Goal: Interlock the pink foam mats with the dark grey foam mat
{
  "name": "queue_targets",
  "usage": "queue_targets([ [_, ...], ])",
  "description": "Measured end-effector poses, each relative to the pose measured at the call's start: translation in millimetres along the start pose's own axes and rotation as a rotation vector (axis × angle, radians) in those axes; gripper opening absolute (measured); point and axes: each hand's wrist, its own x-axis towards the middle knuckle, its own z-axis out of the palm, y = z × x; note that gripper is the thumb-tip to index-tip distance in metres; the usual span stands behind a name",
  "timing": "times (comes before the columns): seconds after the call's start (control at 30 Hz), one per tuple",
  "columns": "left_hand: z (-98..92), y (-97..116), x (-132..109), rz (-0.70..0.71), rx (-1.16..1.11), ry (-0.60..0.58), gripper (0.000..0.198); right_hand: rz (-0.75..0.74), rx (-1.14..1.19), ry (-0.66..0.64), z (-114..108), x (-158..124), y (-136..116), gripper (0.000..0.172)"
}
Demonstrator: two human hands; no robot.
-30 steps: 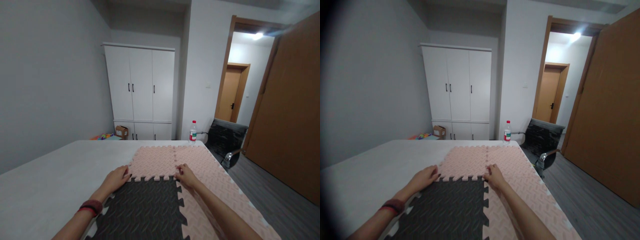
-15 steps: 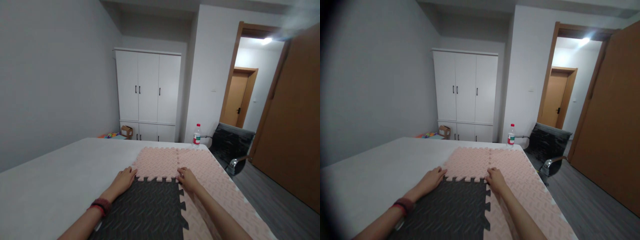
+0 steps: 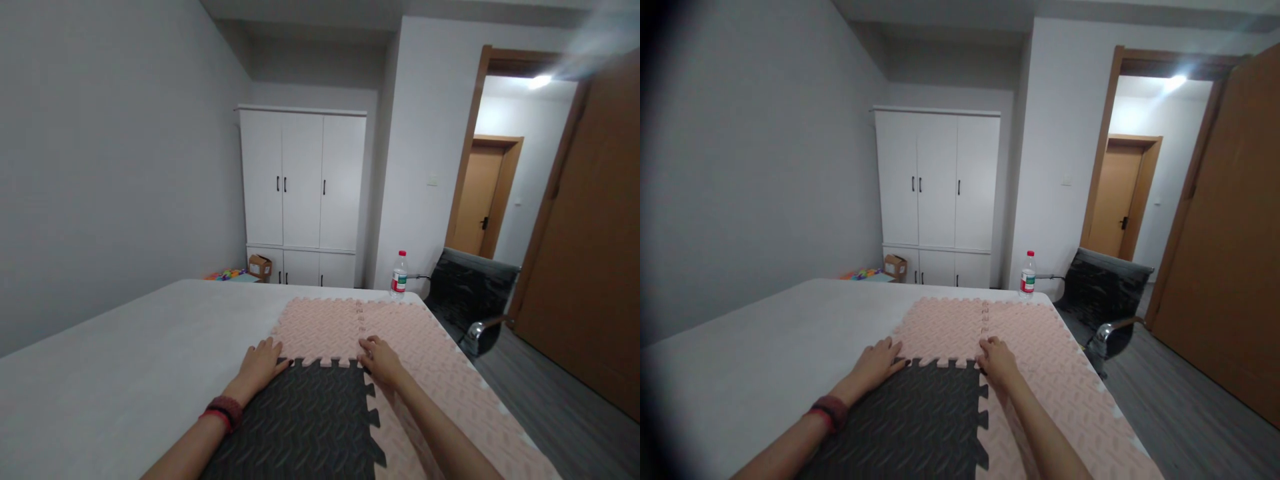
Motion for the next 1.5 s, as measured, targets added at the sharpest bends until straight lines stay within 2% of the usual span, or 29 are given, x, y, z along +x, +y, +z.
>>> queue_targets([
  [0.2, -6.1, 4.7, 1.6, -0.018, -0.003, -0.022, 0.048, -0.060, -0.056, 0.031, 1.0, -6.7, -4.8, 0.041],
  [0.4, -12.6, 34.5, 6.4, -0.153, 0.004, -0.014, 0.074, -0.090, -0.046, 0.029, 4.0, -6.8, -4.8, 0.043],
  [0.57, -13.2, 60.2, 16.5, -0.283, 0.033, -0.031, 0.092, -0.096, 0.032, 0.042, 4.8, -7.0, -1.2, 0.043],
  [0.67, -9.7, 64.7, 18.9, -0.336, 0.041, -0.028, 0.097, -0.105, 0.112, 0.044, 6.8, -4.7, 2.1, 0.046],
  [0.77, -5.2, 62.8, 18.7, -0.333, 0.014, -0.030, 0.095, -0.117, 0.229, 0.019, 4.5, -2.7, 11.9, 0.051],
  [0.87, -2.8, 55.1, 18.8, -0.305, -0.029, -0.038, 0.094, -0.073, 0.382, 0.004, -11.0, -7.8, 38.1, 0.055],
  [0.93, -3.1, 45.1, 20.6, -0.283, -0.059, -0.049, 0.092, 0.005, 0.475, 0.028, -30.8, -16.9, 69.0, 0.055],
  [1.07, -6.7, 13.9, 30.6, -0.329, -0.114, -0.058, 0.093, 0.241, 0.554, 0.143, -77.5, -43.9, 156.6, 0.057],
  [1.17, -5.8, -8.3, 42.6, -0.430, -0.153, -0.057, 0.100, 0.418, 0.506, 0.209, -94.8, -64.6, 217.9, 0.058],
  [1.23, -0.7, -16.5, 51.4, -0.448, -0.191, -0.077, 0.097, 0.473, 0.453, 0.227, -92.1, -75.5, 242.9, 0.058],
  [1.3, 7.3, -18.7, 59.7, -0.422, -0.227, -0.097, 0.090, 0.482, 0.412, 0.225, -79.8, -82.6, 253.0, 0.060],
  [1.4, 19.2, -14.5, 69.1, -0.373, -0.238, -0.095, 0.088, 0.450, 0.383, 0.216, -53.9, -87.1, 250.1, 0.065],
  [1.5, 26.2, -7.6, 74.3, -0.356, -0.212, -0.074, 0.100, 0.432, 0.343, 0.234, -33.5, -88.4, 243.8, 0.072],
])
